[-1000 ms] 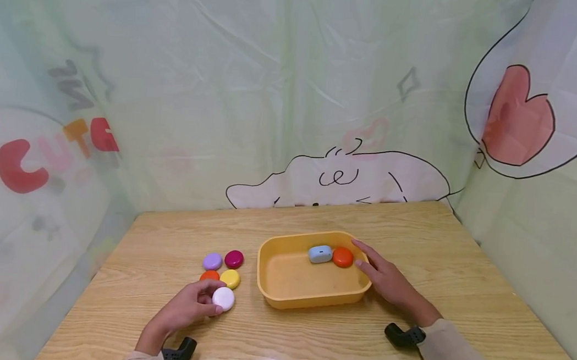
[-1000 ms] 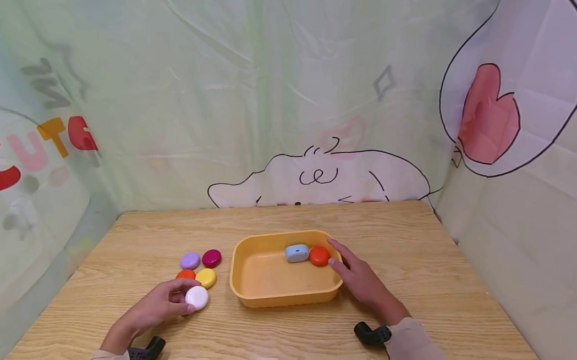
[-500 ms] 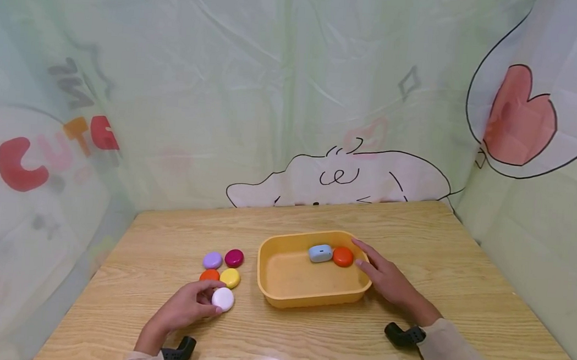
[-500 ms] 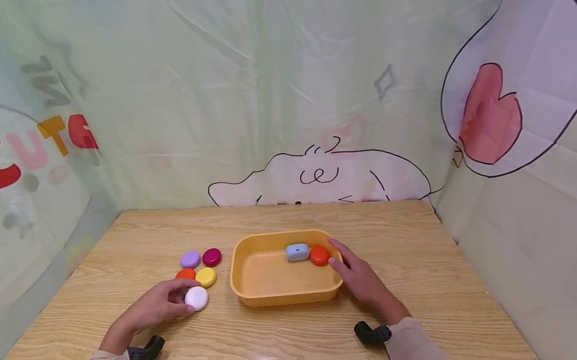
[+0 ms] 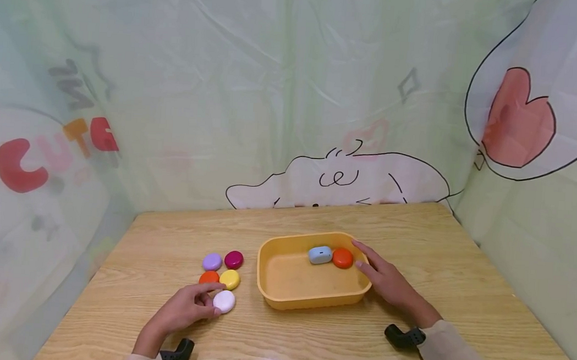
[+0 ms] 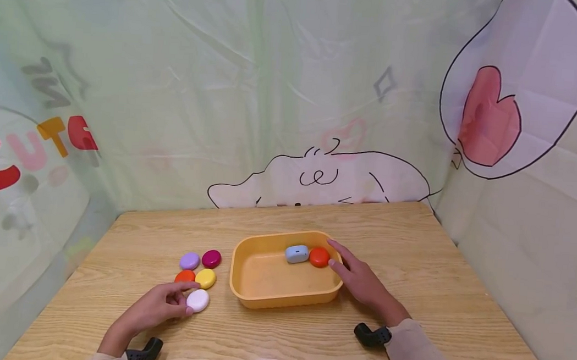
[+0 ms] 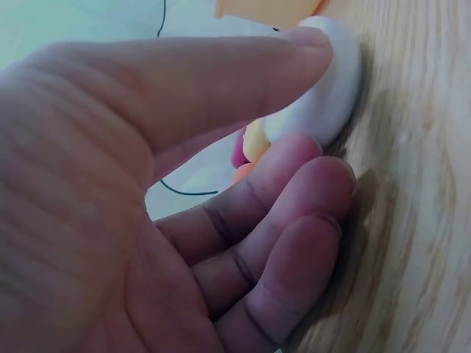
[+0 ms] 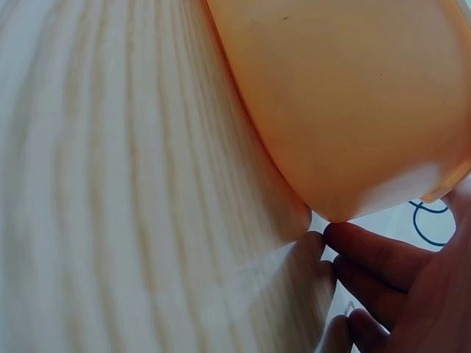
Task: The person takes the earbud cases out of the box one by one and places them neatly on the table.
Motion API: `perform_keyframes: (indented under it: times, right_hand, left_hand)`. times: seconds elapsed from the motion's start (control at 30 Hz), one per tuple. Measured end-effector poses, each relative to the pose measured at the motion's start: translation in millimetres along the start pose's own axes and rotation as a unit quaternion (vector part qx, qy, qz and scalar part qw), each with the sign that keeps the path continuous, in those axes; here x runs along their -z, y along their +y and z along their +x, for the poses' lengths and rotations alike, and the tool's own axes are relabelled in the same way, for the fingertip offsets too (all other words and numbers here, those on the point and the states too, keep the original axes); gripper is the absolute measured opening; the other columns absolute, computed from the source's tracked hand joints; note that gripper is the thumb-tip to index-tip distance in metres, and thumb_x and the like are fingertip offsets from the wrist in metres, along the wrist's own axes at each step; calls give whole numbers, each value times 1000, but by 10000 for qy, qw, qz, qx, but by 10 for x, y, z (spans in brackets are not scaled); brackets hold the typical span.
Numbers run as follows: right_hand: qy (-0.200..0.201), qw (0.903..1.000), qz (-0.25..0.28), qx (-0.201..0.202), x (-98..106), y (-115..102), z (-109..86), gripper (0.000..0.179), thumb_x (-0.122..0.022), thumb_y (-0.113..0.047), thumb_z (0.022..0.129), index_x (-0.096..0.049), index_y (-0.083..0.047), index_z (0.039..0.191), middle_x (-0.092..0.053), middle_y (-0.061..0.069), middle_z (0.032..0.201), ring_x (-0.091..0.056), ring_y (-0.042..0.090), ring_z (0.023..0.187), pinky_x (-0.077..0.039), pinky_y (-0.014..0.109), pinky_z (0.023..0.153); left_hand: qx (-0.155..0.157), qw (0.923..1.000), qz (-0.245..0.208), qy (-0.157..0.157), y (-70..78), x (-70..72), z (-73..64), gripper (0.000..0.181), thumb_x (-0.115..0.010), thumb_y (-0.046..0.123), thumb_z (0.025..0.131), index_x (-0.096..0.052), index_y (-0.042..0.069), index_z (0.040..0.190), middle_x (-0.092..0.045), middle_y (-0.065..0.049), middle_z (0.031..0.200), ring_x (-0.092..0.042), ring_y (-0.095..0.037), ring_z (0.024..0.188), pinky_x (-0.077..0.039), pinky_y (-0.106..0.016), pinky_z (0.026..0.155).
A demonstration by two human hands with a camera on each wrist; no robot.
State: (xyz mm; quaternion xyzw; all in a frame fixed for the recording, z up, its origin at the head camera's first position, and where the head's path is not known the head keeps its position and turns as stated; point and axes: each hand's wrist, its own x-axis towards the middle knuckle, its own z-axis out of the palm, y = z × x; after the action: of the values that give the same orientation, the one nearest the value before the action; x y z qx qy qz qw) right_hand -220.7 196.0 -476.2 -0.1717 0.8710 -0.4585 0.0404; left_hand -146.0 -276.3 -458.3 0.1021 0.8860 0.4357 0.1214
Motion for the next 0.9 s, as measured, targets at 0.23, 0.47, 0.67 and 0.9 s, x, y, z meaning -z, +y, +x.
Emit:
perform_keyframes:
  times: [0.23, 0.47, 0.67, 0.9]
  right_hand:
    - [43, 10000, 31, 34, -12, -5, -17, 56, -44, -34, 108, -26, -21, 160, -23, 18, 163, -25, 45, 146, -25, 62, 111]
    - [81, 9999, -54, 98, -4, -1, 8, 55, -44, -34, 108, -28, -22, 159, -25, 17, 162, -26, 44, 146, -25, 62, 111]
    - [54, 10000, -44, -16, 0, -28, 3, 56, -45, -36, 108, -27, -22, 159, -24, 18, 163, -25, 44, 146, -24, 62, 111]
    - [31, 10000, 40, -76, -5, -41, -13, 56, -45, -36, 108, -27, -24, 160, -23, 18, 163, -24, 45, 146, -24, 62, 111]
  left_hand:
    - [204, 9994, -168, 231, 32, 19, 8, 49, -77, 26, 90, -63, 8, 133, -62, -4, 86, -57, -21, 75, -48, -28, 62]
    - [28, 9933, -851, 781, 200, 18, 88, 39, -68, 23, 97, -63, 6, 131, -62, -11, 94, -60, -24, 81, -55, -32, 70]
    - [-431, 9894, -1254, 595, 389, -40, 236, 39, -66, 24, 99, -61, 2, 131, -62, -18, 97, -62, -25, 81, -54, -33, 72]
    - [-1018, 9852, -1367, 197, 696, -139, 443, 33, -60, 19, 102, -61, 4, 131, -61, -28, 101, -62, -39, 84, -56, -43, 74]
